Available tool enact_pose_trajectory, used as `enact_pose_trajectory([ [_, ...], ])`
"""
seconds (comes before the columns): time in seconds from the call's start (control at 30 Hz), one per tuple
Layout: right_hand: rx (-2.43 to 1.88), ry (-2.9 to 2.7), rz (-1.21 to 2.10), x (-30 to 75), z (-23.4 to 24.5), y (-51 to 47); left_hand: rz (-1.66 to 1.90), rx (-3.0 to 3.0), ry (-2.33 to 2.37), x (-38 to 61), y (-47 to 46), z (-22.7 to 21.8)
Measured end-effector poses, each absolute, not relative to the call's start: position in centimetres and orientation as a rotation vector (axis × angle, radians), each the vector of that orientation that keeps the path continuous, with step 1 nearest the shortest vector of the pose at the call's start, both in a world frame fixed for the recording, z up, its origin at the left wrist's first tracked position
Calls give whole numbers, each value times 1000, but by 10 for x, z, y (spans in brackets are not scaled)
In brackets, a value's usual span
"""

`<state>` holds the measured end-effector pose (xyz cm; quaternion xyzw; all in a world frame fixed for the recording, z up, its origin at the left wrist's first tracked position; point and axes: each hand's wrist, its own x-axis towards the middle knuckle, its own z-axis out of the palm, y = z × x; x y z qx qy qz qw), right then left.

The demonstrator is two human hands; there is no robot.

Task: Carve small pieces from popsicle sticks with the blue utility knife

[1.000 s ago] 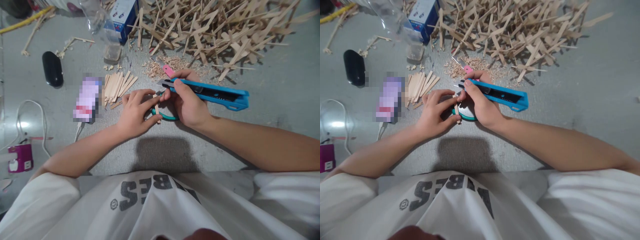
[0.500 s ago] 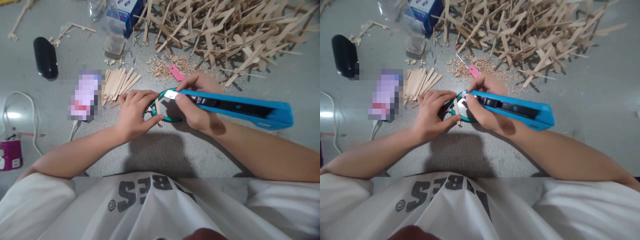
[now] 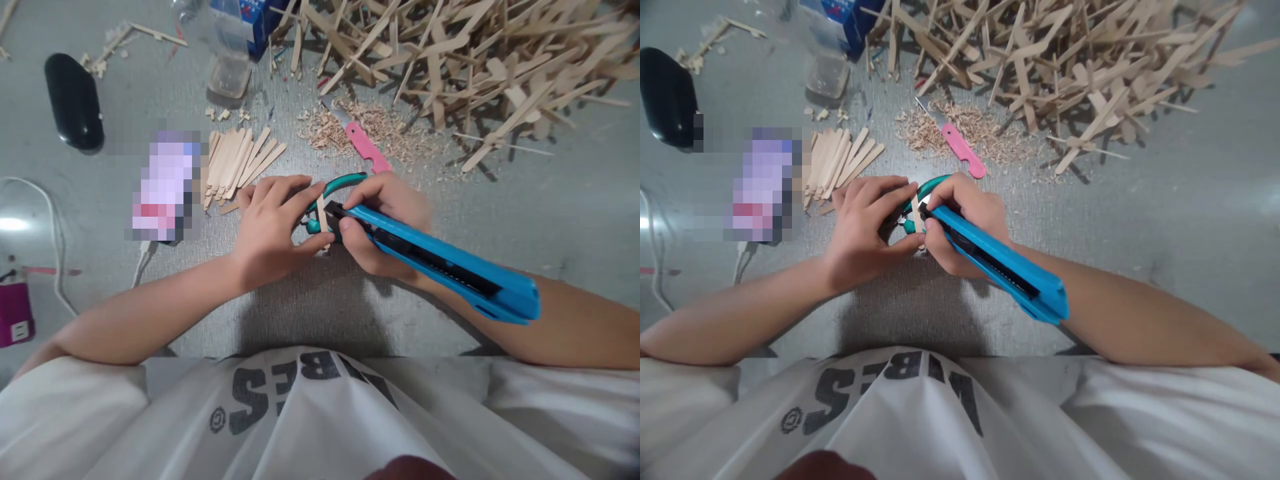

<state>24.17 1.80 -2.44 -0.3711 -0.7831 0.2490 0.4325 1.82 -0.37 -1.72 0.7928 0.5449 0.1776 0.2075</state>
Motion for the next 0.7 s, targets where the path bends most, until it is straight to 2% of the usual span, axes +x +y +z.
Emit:
enact_pose_trajectory([
  [0.7,-1006,-2058,596,245,-28,8,463,2167,1557,24,-3,-15],
])
